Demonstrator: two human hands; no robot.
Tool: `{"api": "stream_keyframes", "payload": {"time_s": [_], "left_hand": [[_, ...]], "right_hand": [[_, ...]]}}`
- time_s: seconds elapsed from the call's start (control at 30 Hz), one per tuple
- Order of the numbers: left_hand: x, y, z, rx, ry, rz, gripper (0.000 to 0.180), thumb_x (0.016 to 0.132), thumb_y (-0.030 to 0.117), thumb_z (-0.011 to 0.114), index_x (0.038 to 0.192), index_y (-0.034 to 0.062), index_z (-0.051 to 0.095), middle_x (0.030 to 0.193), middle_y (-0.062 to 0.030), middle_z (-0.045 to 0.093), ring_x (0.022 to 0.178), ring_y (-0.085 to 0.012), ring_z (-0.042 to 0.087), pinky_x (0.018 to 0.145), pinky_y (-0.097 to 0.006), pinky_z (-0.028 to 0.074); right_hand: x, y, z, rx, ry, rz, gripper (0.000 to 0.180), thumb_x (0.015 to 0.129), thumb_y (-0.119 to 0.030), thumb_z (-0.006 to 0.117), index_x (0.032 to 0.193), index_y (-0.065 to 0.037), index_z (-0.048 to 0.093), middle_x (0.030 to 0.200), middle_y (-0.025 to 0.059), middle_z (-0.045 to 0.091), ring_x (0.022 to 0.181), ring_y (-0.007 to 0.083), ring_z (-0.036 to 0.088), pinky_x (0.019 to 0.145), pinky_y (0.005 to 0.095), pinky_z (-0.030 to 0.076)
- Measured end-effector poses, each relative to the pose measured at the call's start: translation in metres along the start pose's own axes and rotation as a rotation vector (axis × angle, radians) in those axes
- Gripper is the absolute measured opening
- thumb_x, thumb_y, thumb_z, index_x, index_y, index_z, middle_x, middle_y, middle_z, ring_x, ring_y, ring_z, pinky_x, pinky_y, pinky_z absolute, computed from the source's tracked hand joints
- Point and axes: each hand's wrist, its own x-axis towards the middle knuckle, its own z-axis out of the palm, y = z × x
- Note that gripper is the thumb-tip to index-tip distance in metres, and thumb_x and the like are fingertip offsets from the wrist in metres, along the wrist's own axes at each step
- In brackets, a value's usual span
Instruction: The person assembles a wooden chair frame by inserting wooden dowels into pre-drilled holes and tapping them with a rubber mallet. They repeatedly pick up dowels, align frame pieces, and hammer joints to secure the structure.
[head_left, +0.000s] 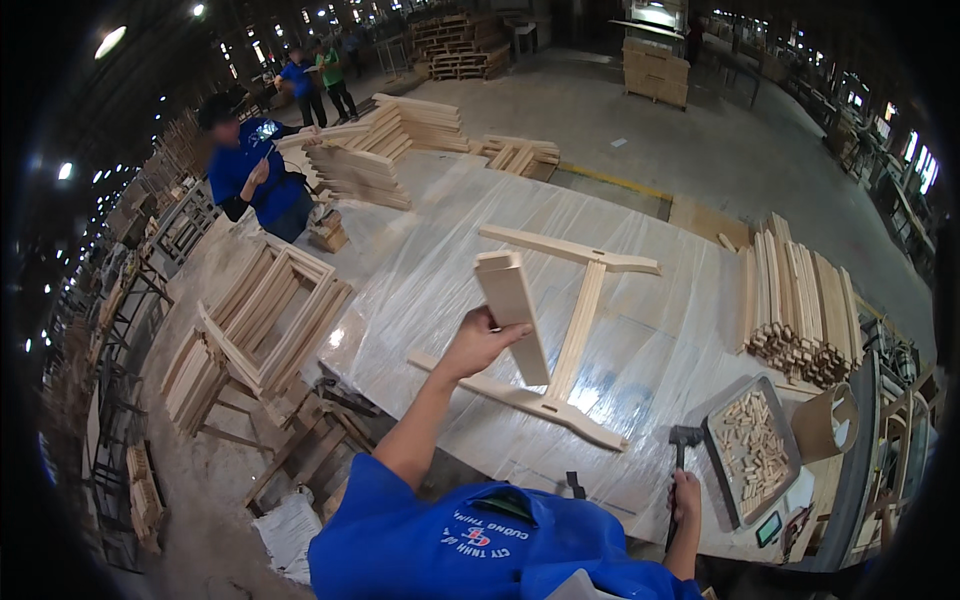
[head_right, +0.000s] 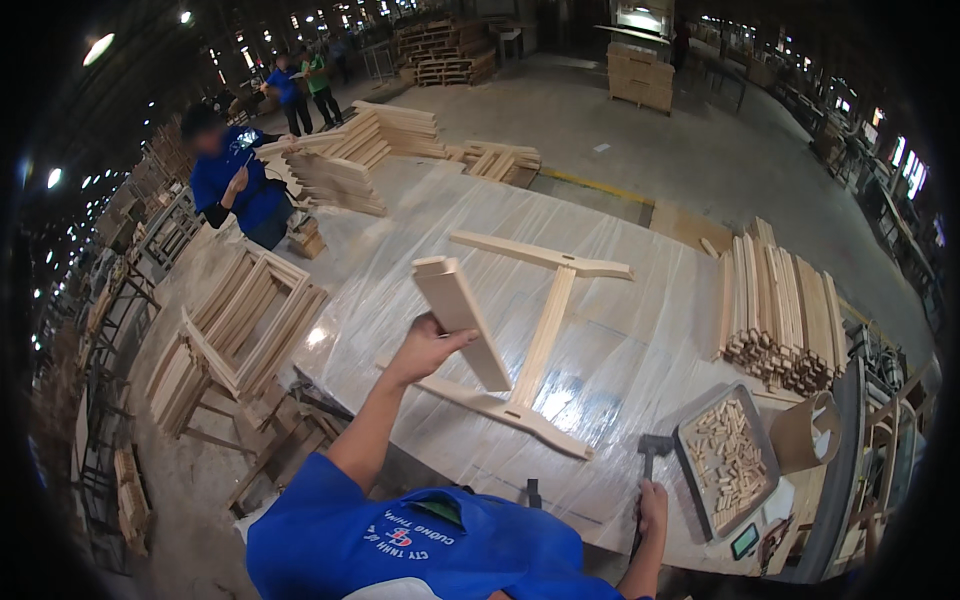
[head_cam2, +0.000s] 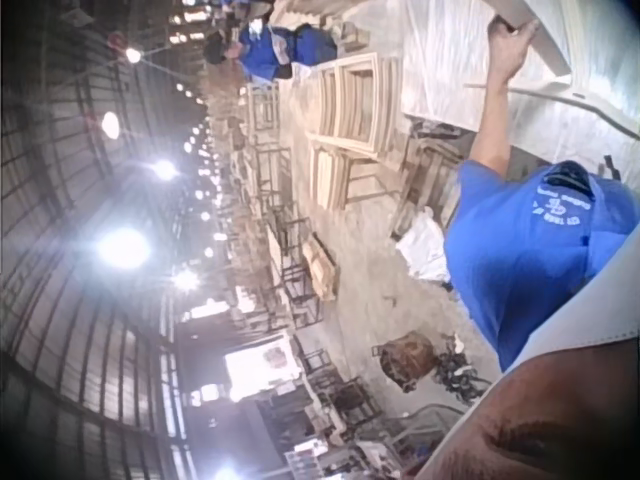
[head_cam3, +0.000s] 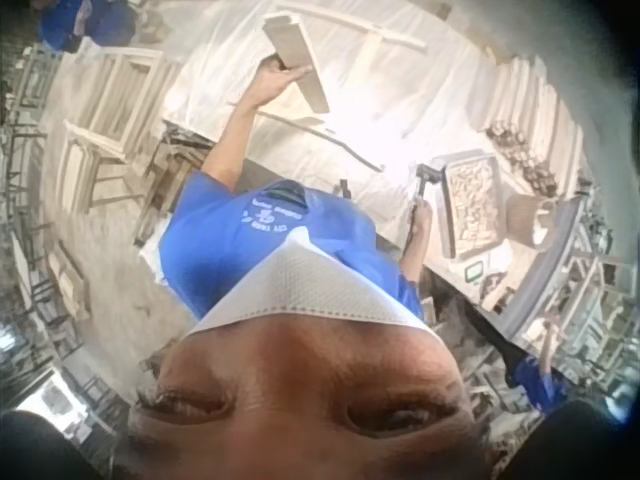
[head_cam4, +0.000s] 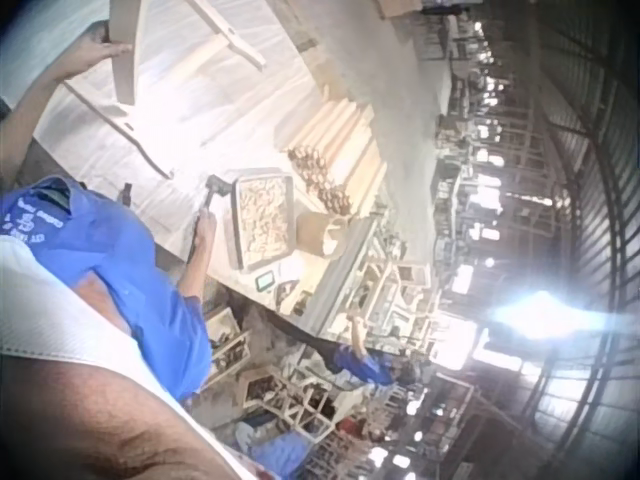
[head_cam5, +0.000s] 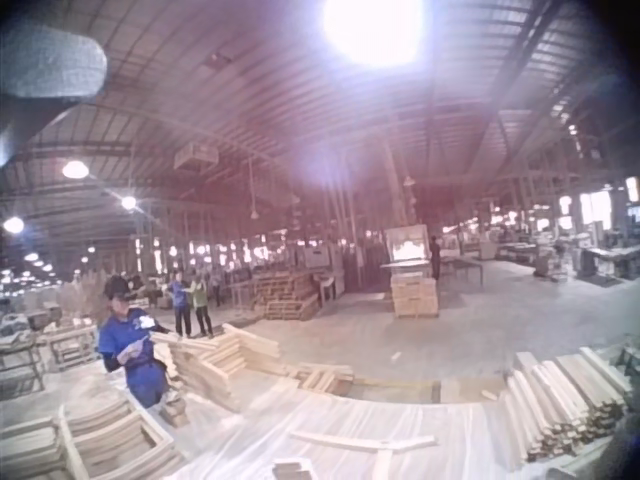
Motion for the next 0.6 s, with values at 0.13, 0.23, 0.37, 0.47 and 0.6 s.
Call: {"api": "stream_keyframes", "payload": {"time_s": [0.13,0.23,0.37,0.47,0.6], "left_hand": [[0.023,-0.006,0.010,0.021,-0.085,0.056,0.043,0.091,0.020,0.083,0.122,-0.0050,0.068,0.116,-0.0130,0.075,0.111,-0.0210,0.069,0.095,-0.035,0.055],[0.033,-0.023,0.014,-0.124,-0.169,0.028,0.042,0.091,0.016,0.083,0.124,-0.0051,0.066,0.117,-0.0116,0.075,0.111,-0.0193,0.068,0.096,-0.035,0.055],[0.044,-0.027,0.028,-0.207,-0.268,0.079,0.039,0.092,0.018,0.083,0.120,-0.0039,0.066,0.113,-0.0104,0.075,0.108,-0.0183,0.069,0.096,-0.035,0.056],[0.053,-0.025,0.042,-0.199,-0.336,0.065,0.045,0.091,0.024,0.084,0.123,-0.0039,0.068,0.115,-0.0138,0.075,0.109,-0.0211,0.070,0.100,-0.036,0.055],[0.060,-0.034,0.046,-0.204,-0.371,0.088,0.045,0.092,0.029,0.084,0.119,-0.0023,0.067,0.108,-0.0092,0.074,0.101,-0.0173,0.067,0.090,-0.033,0.055]], "right_hand": [[-0.055,0.073,-0.007,-0.007,0.157,-0.005,0.027,0.106,-0.032,0.056,0.100,-0.007,0.061,0.062,-0.0017,0.048,0.044,0.0109,0.045,0.038,0.0300,0.037],[-0.083,0.109,0.004,0.033,0.235,-0.042,0.028,0.106,-0.038,0.055,0.090,-0.015,0.057,0.060,-0.0047,0.043,0.043,0.0099,0.041,0.039,0.0302,0.036],[-0.122,0.119,0.044,0.249,0.234,0.080,0.026,0.108,-0.039,0.053,0.101,-0.014,0.055,0.067,-0.0027,0.048,0.043,0.0109,0.042,0.037,0.0290,0.037],[-0.138,0.125,0.077,0.374,0.290,0.111,0.028,0.109,-0.039,0.052,0.104,-0.012,0.056,0.067,-0.0017,0.049,0.044,0.0112,0.043,0.038,0.0293,0.038],[-0.148,0.129,0.109,0.505,0.335,0.110,0.030,0.109,-0.040,0.052,0.108,-0.010,0.056,0.068,-0.0010,0.050,0.046,0.0112,0.044,0.039,0.0294,0.039]]}}
